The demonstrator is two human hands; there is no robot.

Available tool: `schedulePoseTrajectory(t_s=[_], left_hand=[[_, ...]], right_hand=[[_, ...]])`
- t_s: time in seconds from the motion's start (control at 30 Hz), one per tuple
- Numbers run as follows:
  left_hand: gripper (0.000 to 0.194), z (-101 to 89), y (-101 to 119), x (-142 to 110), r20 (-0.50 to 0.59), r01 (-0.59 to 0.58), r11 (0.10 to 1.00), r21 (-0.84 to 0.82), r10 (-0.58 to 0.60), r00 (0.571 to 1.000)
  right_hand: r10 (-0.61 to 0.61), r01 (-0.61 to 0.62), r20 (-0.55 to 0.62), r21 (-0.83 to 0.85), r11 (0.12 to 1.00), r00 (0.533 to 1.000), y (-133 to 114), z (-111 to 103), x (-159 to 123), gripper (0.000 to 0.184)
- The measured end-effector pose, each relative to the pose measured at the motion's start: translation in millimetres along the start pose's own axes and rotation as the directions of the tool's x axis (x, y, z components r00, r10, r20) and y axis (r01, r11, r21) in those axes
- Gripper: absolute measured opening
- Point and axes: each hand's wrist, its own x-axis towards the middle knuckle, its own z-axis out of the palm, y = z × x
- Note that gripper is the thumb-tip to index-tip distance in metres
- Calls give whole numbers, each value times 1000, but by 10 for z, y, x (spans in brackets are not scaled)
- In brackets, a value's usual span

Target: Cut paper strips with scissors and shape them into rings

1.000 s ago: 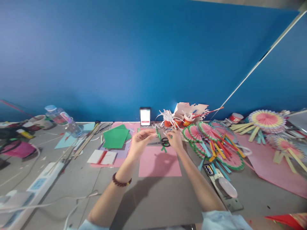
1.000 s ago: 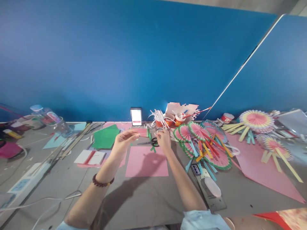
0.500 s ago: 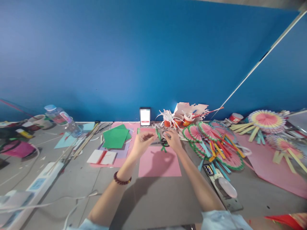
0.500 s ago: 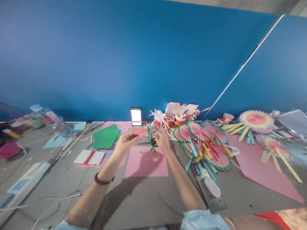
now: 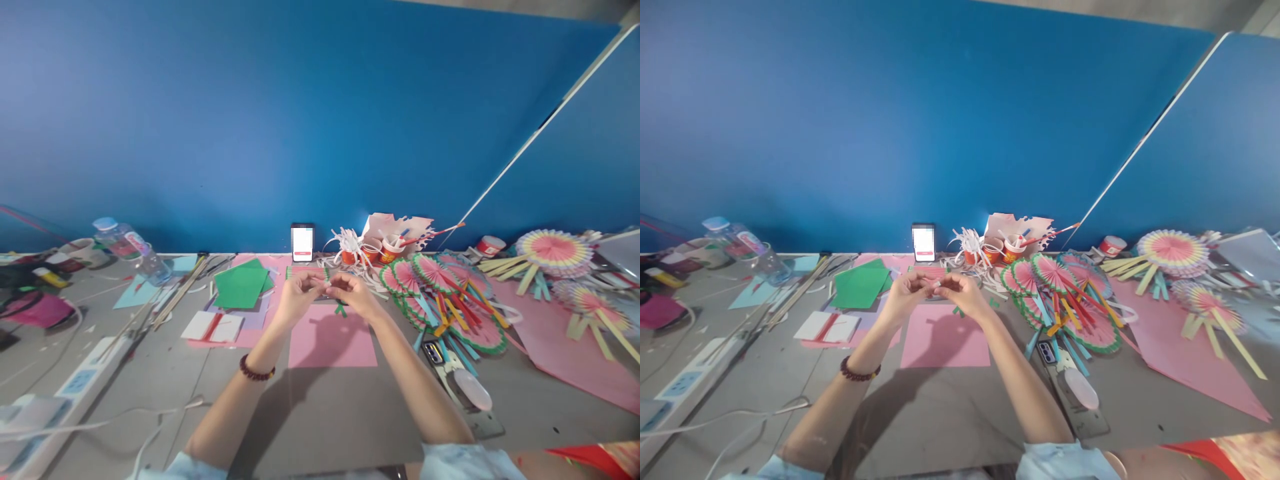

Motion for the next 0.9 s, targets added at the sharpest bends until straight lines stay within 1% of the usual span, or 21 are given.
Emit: schedulePoseTrajectory(t_s=[0.1,0.2,0.27,0.33,0.43,0.53,0.63,0.7,0.8,0.87,0.9], left_hand=[[37,-8,-23,17,13,27,1000,-5,-27,1000],[39,-25,-9,26,56,62,998,-25,-60,997],[39,-38,12,26,83,82,996,-24,-79,993],[39,-54,27,27,103,90,996,-8,-89,991],[38,-97,22,40,106,77,997,28,-80,991],[33,-164,-9,69,70,38,997,68,-43,997],[23,-224,-31,87,27,-31,991,134,27,999],[18,-244,-30,84,10,-70,981,183,70,998],[15,-240,-4,67,-15,-83,972,220,89,996],[13,-224,23,55,-19,-78,967,244,86,996],[12,-216,37,50,-12,-80,963,257,86,996]], right_hand=[[11,-11,1,45,999,1000,11,-22,21,28],[1,-4,38,67,998,999,28,-48,33,25],[-11,9,32,61,998,999,44,-65,40,25],[-31,32,-21,46,998,999,63,-87,54,24],[-30,38,-172,45,998,985,92,-144,90,23],[-10,29,-311,56,998,950,107,-238,129,22],[2,37,-420,86,996,908,101,-330,153,18],[3,38,-458,80,996,889,91,-364,159,16],[-36,50,-462,18,999,886,72,-377,146,15],[-85,62,-455,-64,996,886,45,-380,120,14],[-130,78,-452,-133,988,882,23,-384,101,12]])
